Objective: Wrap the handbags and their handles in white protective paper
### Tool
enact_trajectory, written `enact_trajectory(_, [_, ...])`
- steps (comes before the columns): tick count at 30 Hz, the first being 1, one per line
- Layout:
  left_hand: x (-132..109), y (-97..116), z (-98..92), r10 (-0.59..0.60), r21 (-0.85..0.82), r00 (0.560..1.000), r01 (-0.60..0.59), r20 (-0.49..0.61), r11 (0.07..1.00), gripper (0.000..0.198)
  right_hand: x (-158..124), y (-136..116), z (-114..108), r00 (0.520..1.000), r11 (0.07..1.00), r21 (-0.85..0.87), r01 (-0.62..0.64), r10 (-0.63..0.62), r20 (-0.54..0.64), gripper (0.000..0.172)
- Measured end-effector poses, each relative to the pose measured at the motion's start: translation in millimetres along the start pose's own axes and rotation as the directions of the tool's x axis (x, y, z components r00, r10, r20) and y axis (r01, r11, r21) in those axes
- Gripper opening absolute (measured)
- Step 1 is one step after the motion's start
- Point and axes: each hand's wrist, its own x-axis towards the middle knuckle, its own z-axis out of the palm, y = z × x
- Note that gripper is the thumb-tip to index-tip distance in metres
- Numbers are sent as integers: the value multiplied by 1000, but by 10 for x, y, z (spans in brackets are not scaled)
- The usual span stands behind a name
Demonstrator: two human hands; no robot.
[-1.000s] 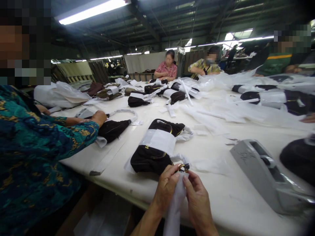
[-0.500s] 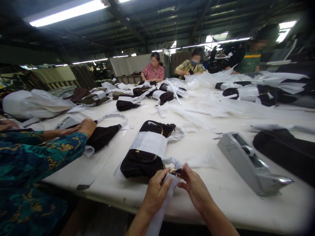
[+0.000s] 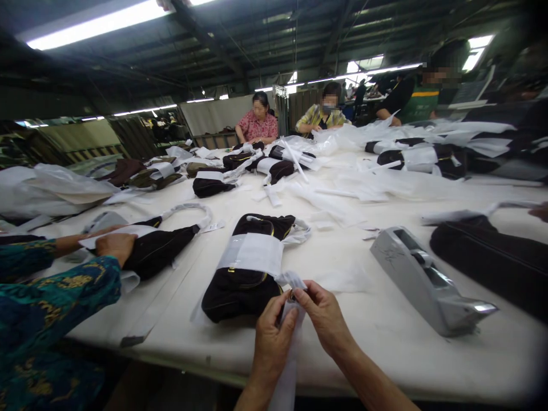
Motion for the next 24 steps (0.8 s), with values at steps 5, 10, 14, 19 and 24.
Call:
enact_trajectory(5, [-37,-53,1,-45,5,998,45,-44,999,29,-5,47,-55,1000,998,48,-26,27,-16,36])
enact_trajectory(10, [-63,-108,-61,-39,1,999,39,-5,999,30,307,-15,-227,864,878,104,-467,427,267,69])
enact_trajectory(14, [-75,-89,-107,-8,26,999,6,48,1000,28,560,-33,-159,747,799,94,-594,505,432,45])
enact_trajectory(19, [-73,-114,-68,-42,70,999,41,12,997,27,606,67,67,882,871,230,-433,357,309,30])
enact_trajectory(24, [-35,-131,0,-89,36,996,89,1,995,29,561,141,16,918,910,202,-361,309,249,47])
